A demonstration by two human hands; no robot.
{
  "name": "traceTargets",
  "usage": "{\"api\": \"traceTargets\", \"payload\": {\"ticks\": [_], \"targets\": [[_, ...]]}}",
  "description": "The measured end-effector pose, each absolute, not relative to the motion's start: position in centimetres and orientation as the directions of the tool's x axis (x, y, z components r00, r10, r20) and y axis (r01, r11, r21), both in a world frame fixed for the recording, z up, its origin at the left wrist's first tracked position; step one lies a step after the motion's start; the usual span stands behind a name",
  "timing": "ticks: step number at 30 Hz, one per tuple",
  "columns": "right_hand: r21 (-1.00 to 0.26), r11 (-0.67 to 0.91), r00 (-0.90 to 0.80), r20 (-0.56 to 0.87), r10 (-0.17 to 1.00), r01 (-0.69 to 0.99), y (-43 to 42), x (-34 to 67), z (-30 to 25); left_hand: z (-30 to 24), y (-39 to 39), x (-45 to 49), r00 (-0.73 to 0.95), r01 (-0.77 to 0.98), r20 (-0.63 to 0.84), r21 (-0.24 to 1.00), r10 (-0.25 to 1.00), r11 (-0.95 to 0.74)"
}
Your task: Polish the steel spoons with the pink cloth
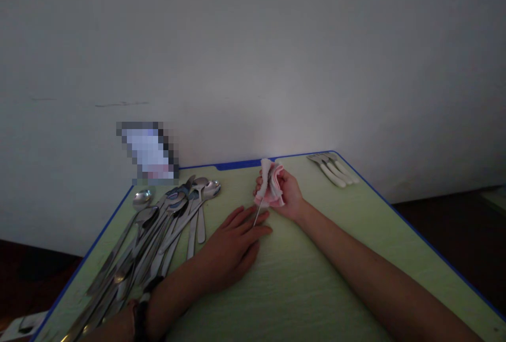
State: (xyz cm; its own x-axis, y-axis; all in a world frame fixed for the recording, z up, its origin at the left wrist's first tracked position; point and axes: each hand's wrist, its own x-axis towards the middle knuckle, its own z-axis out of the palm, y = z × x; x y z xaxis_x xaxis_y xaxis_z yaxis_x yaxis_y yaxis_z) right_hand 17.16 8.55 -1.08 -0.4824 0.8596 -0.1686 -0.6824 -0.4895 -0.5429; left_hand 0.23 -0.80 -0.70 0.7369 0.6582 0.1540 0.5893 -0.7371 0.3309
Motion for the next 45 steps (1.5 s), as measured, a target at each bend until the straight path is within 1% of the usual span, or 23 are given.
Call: {"api": "traceTargets", "payload": {"ticks": [5,13,17,20,24,29,33,36,45], "targets": [[-0.570,-0.452,-0.408,-0.212,0.888,-0.686,8.79,16.97,-0.84,-0.57,-0.85,0.22,0.735,0.601,0.136,0.322,0.664,-0.732],[-0.602,-0.497,-0.410,-0.289,0.865,-0.625,8.53,17.02,-0.70,-0.46,-0.92,0.18,0.734,0.579,0.172,0.348,0.657,-0.738],[-0.579,-0.526,-0.435,-0.303,0.848,-0.623,8.57,17.05,-0.81,-0.48,-0.90,0.18,0.745,0.576,0.160,0.335,0.648,-0.745],[-0.539,-0.521,-0.445,-0.278,0.851,-0.661,8.57,17.04,-0.81,-0.45,-0.88,0.17,0.748,0.576,0.155,0.333,0.646,-0.747],[-0.529,-0.521,-0.469,-0.244,0.849,-0.669,8.56,17.07,-0.85,-0.58,-0.81,0.11,0.750,0.571,0.158,0.336,0.642,-0.749],[-0.578,-0.524,-0.487,-0.236,0.841,-0.626,8.64,17.20,-1.05,-0.73,-0.76,0.11,0.745,0.564,0.180,0.345,0.643,-0.750],[-0.612,-0.500,-0.445,-0.255,0.858,-0.613,8.61,17.17,-0.92,-0.55,-0.86,0.20,0.731,0.574,0.186,0.353,0.656,-0.739],[-0.615,-0.491,-0.422,-0.269,0.866,-0.617,8.56,17.07,-0.79,-0.52,-0.84,0.20,0.734,0.569,0.187,0.356,0.653,-0.741],[-0.600,-0.491,-0.429,-0.257,0.866,-0.632,8.50,16.99,-0.83,-0.66,-0.73,0.14,0.738,0.567,0.182,0.356,0.650,-0.743]]}}
